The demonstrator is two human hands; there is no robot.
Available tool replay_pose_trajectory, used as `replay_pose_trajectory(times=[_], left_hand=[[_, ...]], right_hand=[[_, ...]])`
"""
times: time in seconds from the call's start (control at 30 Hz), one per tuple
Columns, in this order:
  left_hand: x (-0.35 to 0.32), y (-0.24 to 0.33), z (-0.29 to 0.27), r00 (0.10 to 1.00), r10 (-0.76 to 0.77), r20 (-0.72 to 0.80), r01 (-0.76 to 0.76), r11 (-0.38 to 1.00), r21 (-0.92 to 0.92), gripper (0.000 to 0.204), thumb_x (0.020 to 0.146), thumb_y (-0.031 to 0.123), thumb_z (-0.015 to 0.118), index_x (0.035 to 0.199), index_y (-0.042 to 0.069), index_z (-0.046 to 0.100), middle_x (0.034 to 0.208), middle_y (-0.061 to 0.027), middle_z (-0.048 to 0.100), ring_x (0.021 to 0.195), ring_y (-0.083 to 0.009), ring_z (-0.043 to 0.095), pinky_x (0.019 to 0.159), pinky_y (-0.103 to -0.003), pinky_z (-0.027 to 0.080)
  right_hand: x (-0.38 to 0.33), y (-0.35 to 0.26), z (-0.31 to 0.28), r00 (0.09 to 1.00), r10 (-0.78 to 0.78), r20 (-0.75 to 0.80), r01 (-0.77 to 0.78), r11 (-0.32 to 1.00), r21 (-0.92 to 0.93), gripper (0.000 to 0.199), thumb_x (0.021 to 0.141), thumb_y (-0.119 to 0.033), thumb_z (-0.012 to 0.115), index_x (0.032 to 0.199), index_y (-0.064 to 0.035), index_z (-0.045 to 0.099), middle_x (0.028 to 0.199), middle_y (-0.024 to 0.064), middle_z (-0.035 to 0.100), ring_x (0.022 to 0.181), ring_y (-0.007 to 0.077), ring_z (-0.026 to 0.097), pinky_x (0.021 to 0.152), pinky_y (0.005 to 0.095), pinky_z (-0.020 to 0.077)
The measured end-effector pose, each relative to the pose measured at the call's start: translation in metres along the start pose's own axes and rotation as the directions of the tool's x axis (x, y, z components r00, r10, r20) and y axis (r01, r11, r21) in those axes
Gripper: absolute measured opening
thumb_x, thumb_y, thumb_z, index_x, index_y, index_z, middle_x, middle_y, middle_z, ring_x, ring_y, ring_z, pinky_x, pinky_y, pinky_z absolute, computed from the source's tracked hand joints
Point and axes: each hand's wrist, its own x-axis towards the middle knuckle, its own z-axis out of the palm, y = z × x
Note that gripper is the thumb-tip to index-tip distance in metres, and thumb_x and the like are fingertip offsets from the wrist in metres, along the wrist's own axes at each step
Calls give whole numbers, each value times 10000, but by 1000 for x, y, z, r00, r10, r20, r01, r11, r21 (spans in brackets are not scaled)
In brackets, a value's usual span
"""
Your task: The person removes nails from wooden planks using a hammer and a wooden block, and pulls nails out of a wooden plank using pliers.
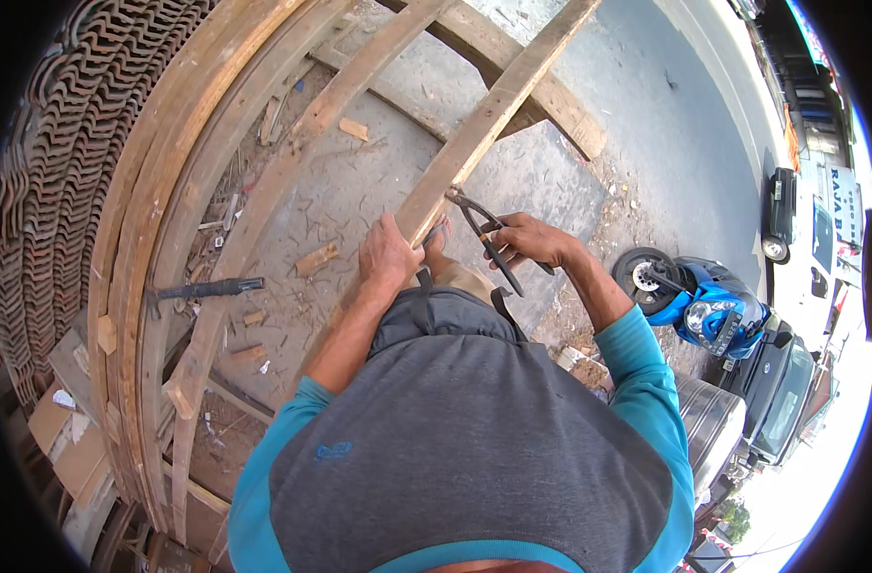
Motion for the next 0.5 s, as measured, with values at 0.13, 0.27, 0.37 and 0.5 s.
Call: replay_pose_trajectory(times=[0.13, 0.27, 0.37, 0.5], left_hand=[[-4, -3, 6, 997, -67, 31, 67, 998, 3, 623, 717, 225, 817, 1178, -17, 475, 1103, -256, 611, 1045, -426, 612, 896, -515, 495], [-3, -4, 9, 999, -13, -38, 15, 999, 41, 645, 692, 263, 840, 1160, -17, 497, 1099, -262, 614, 1062, -447, 613, 909, -520, 506], [0, 8, -11, 993, -83, 89, 84, 996, -5, 594, 753, 257, 752, 1205, -40, 506, 1102, -280, 633, 1054, -444, 634, 899, -520, 509], [-5, 1, -17, 991, -100, 91, 103, 994, -29, 624, 748, 261, 755, 1229, -51, 509, 1144, -283, 642, 1065, -453, 642, 908, -521, 520]], right_hand=[[15, -20, -29, 986, 111, 122, -88, 980, -181, 444, 981, -169, 459, 1328, 105, 504, 1022, 201, 715, 910, 286, 743, 820, 392, 625], [2, -14, -28, 978, 81, 191, -98, 992, 82, 375, 1035, -273, 539, 1250, 32, 585, 767, 76, 582, 616, 210, 670, 568, 366, 605], [5, 16, 8, 990, 95, 102, -120, 951, 284, 332, 1051, -298, 528, 1160, 9, 592, 739, 42, 523, 536, 137, 458, 493, 311, 431], [18, 35, 49, 996, -30, -84, 48, 973, 227, 320, 1043, -306, 522, 979, 5, 553, 734, 43, 515, 547, 142, 491, 485, 335, 448]])
